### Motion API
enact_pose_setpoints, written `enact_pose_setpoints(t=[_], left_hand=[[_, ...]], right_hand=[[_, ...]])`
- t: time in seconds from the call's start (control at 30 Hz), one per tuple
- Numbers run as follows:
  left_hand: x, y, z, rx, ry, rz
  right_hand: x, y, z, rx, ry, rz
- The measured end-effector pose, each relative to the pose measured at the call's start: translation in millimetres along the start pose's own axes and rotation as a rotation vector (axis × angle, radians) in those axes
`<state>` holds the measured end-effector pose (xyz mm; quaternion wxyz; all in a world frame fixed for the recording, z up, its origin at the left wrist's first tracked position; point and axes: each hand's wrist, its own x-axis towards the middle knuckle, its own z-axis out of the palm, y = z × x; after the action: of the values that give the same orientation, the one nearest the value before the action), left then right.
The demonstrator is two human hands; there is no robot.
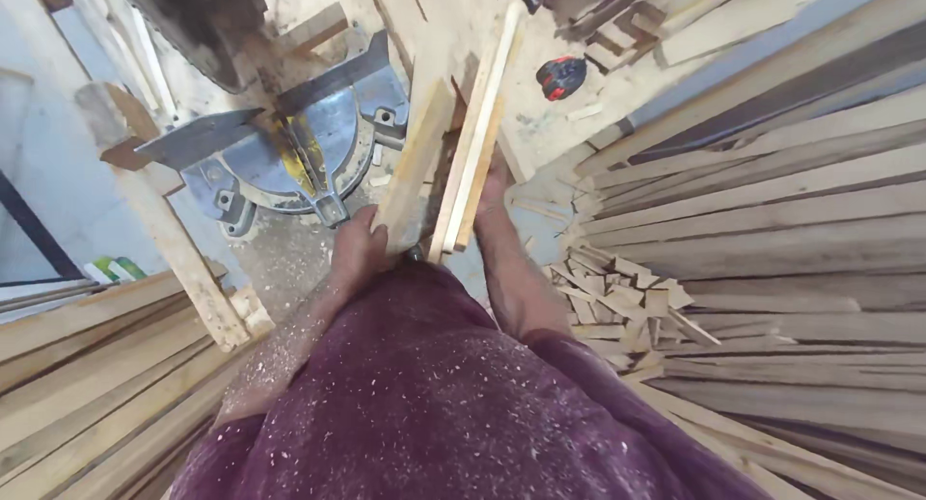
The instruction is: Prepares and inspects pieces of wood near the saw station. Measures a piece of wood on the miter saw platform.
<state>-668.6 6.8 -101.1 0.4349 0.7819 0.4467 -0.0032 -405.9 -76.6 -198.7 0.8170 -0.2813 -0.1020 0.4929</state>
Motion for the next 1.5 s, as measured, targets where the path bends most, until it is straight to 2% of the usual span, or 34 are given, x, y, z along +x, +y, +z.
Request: enact_pose_setpoints(t=[0.07, 0.17, 0.23, 0.3, 0.37, 0.47, 0.6, 0.67, 0.77, 0.87, 1.03, 1.13, 1.3, 1.4, 1.5], left_hand=[[-6, -1, -3, -0.021, 0.064, -0.012], [-15, -1, -7, -0.007, 0.148, -0.024], [-19, -3, -9, 0.032, 0.212, -0.03], [-21, -4, -10, 0.08, 0.255, -0.024], [-23, -5, -9, 0.102, 0.288, -0.017], [-25, -9, -11, 0.067, 0.324, 0.008], [-25, -11, -12, -0.134, 0.308, 0.03], [-23, -10, -11, -0.264, 0.308, 0.057], [-28, -4, -13, -0.458, 0.288, 0.108], [-29, 0, -14, -0.576, 0.248, 0.173], [-33, 8, -16, -0.71, 0.168, 0.188], [-34, 10, -19, -0.658, 0.16, 0.157], [-35, 7, -20, -0.488, 0.186, 0.122], [-34, 5, -21, -0.457, 0.205, 0.165], [-35, -1, -19, -0.52, 0.21, 0.237]], right_hand=[[14, -26, 8, -0.159, 0.041, 0.008], [35, -62, 32, -0.64, 0.351, 0.231], [42, -70, 44, -0.966, 0.438, 0.349], [39, -77, 51, -1.247, 0.457, 0.377], [29, -79, 49, -1.395, 0.478, 0.27], [-3, -75, 50, -1.102, 0.392, 0.133], [-27, -50, 33, -0.355, -0.077, 0.008], [-19, -34, 28, -0.133, -0.182, 0.004], [-10, -21, 33, 0.085, -0.256, 0.117], [-10, -18, 39, 0.153, -0.313, 0.151], [-22, -18, 51, 0.008, -0.326, 0.11], [-28, -20, 66, -0.081, -0.305, 0.11], [-29, -15, 67, 0.01, -0.352, 0.147], [-30, -12, 67, 0.028, -0.333, 0.154], [-28, -8, 59, 0.034, -0.397, 0.164]])
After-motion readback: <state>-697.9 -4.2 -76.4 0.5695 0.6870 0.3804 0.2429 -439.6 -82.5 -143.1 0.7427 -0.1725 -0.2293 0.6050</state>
